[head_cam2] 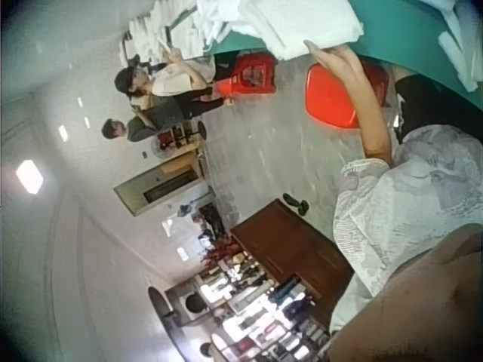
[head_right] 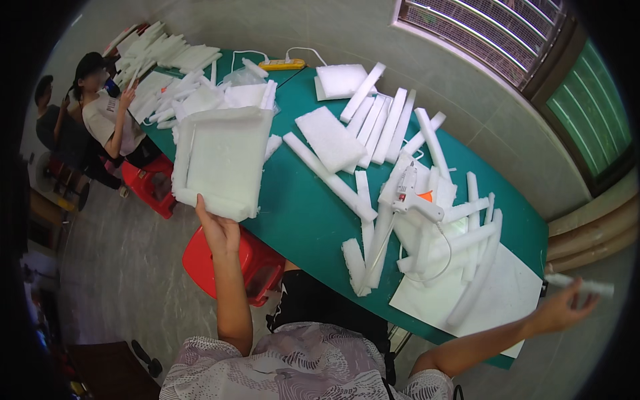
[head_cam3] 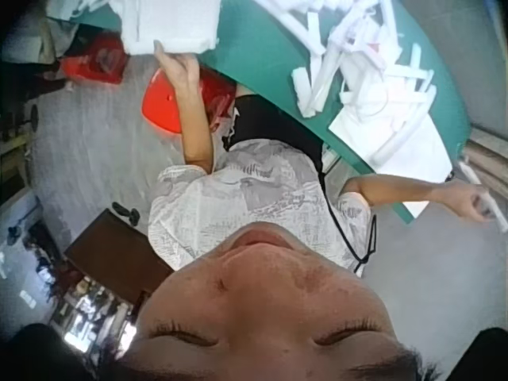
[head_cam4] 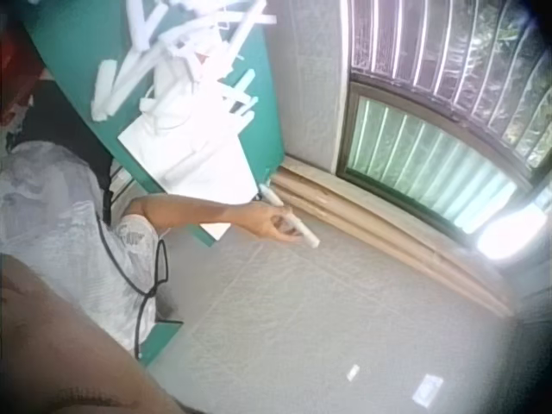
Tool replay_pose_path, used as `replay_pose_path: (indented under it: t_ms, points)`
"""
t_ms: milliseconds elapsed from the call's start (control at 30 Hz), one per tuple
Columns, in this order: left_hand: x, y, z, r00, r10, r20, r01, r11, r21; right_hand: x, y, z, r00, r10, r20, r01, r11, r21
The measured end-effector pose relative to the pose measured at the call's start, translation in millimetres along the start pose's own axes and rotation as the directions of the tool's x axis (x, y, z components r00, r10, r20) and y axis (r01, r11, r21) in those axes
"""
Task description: Using a hot glue gun to apply glue to foam pieces and assemble them into a rectangular frame or box structure.
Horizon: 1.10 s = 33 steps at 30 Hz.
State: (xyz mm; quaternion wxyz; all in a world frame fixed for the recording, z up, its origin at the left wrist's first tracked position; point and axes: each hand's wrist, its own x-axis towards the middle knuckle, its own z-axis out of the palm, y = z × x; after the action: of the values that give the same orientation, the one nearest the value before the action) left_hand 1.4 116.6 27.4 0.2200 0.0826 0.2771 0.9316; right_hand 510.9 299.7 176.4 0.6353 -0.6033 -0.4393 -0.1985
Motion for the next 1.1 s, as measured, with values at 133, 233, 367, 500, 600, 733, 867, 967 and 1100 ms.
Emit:
replay_pose_path:
  t_ms: [133, 233, 367, 500, 600, 733, 867, 967, 1100]
  points:
    - [-10, -8, 15, 0.999, -0.043, 0.021, 0.043, 0.999, 0.024, -41, -52, -8, 0.986, -0.152, 0.063, 0.149, 0.988, 0.046]
    - [-20, -19, 31, 0.993, -0.109, 0.051, 0.108, 0.994, 0.020, -110, -85, 4, 0.831, -0.081, 0.550, -0.218, 0.862, 0.457]
    - [-42, -34, 44, 0.982, -0.158, 0.107, 0.156, 0.987, 0.024, -185, -142, 1, 0.330, -0.268, 0.905, -0.644, 0.637, 0.423]
    - [-65, -40, 47, 0.971, -0.189, 0.144, 0.188, 0.982, 0.022, -213, -172, 4, 0.322, -0.359, 0.876, -0.722, 0.505, 0.473]
    - [-73, -46, 51, 0.971, -0.192, 0.141, 0.188, 0.981, 0.045, -214, -175, 4, 0.306, -0.402, 0.863, -0.768, 0.432, 0.474]
    - [-74, -50, 44, 0.966, -0.190, 0.174, 0.181, 0.981, 0.063, -215, -175, 7, 0.302, -0.407, 0.862, -0.782, 0.411, 0.469]
    - [-76, -53, 42, 0.964, -0.195, 0.179, 0.187, 0.980, 0.062, -217, -176, 8, 0.307, -0.402, 0.863, -0.783, 0.409, 0.469]
    - [-76, -54, 40, 0.967, -0.199, 0.158, 0.189, 0.979, 0.072, -216, -175, 9, 0.273, -0.399, 0.875, -0.795, 0.420, 0.439]
    - [-79, -55, 42, 0.969, -0.175, 0.173, 0.155, 0.980, 0.124, -210, -169, 11, 0.258, -0.437, 0.862, -0.731, 0.495, 0.469]
